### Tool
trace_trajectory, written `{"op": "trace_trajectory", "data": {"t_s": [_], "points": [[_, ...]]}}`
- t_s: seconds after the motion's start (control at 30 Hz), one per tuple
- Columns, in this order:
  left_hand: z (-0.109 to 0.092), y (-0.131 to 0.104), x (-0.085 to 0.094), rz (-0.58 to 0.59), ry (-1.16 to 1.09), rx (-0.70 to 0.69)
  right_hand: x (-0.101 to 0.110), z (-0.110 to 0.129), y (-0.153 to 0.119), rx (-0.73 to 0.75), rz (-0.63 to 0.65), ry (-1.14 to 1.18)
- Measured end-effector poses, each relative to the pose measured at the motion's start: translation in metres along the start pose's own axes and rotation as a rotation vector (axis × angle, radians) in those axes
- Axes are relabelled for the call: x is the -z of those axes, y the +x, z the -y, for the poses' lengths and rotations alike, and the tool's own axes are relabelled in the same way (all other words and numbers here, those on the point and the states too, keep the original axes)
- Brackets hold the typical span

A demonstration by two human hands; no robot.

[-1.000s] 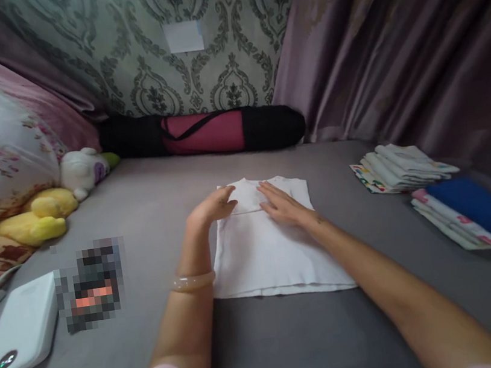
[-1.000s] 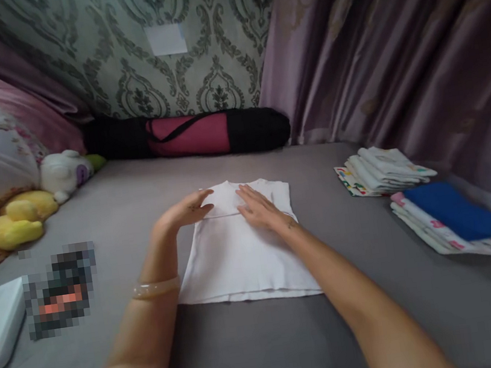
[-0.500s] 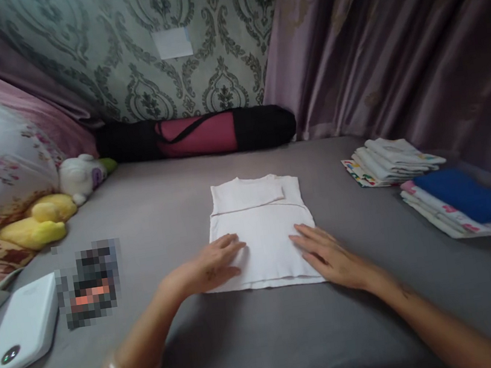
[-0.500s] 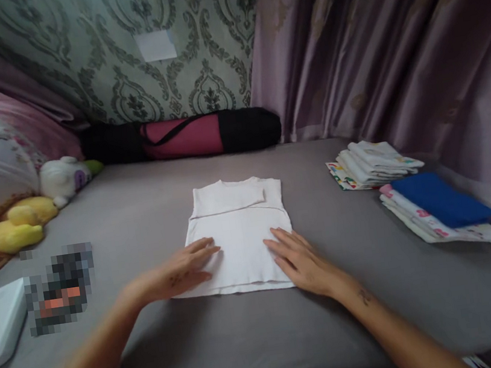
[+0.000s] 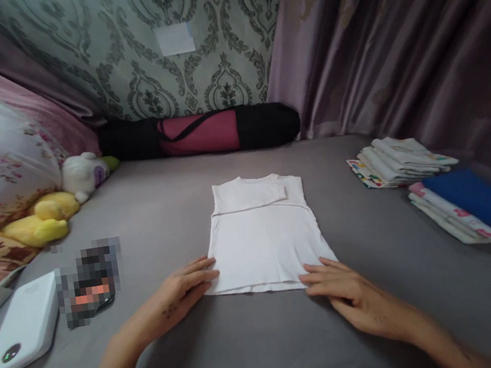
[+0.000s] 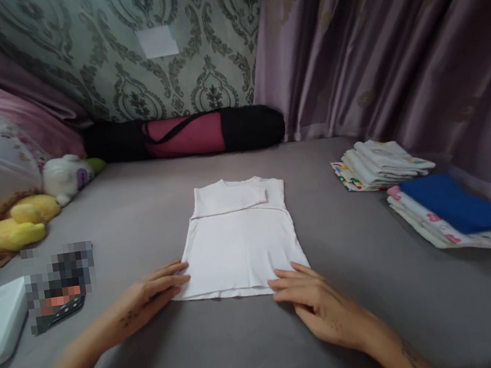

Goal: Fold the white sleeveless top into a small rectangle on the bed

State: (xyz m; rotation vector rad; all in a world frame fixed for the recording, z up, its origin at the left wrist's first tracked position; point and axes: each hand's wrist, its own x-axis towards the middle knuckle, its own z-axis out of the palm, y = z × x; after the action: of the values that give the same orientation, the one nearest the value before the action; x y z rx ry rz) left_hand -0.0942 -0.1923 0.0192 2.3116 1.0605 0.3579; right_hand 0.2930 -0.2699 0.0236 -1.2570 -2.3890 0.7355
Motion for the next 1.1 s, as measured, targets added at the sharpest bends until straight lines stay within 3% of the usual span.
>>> {"op": "trace_trajectory", "data": {"t_s": [0.23, 0.37, 0.47, 0.7, 0.87, 0.97, 1.1], "points": [[0.014, -0.014, -0.001, 0.019, 0.065, -0.039, 0.009, -0.002, -0.017, -0.238, -0.123, 0.056], [0.006, -0.011, 0.000, -0.005, 0.084, -0.036, 0.010, -0.018, -0.018, -0.451, -0.268, -0.080], [-0.001, -0.008, 0.001, -0.025, 0.109, -0.064, 0.005, -0.029, -0.019, -0.618, -0.286, -0.198], [-0.004, -0.007, -0.003, -0.071, 0.153, -0.087, -0.001, -0.025, -0.016, -0.624, -0.293, -0.170], [-0.010, -0.007, -0.001, -0.106, 0.094, -0.063, 0.001, -0.023, -0.012, -0.744, -0.327, 0.173], [-0.012, -0.006, -0.001, -0.116, 0.040, -0.032, 0.004, -0.023, -0.011, -0.684, -0.343, 0.317], [-0.007, -0.007, -0.002, -0.130, 0.021, -0.029, 0.007, -0.022, -0.016, -0.576, -0.331, 0.196]]}}
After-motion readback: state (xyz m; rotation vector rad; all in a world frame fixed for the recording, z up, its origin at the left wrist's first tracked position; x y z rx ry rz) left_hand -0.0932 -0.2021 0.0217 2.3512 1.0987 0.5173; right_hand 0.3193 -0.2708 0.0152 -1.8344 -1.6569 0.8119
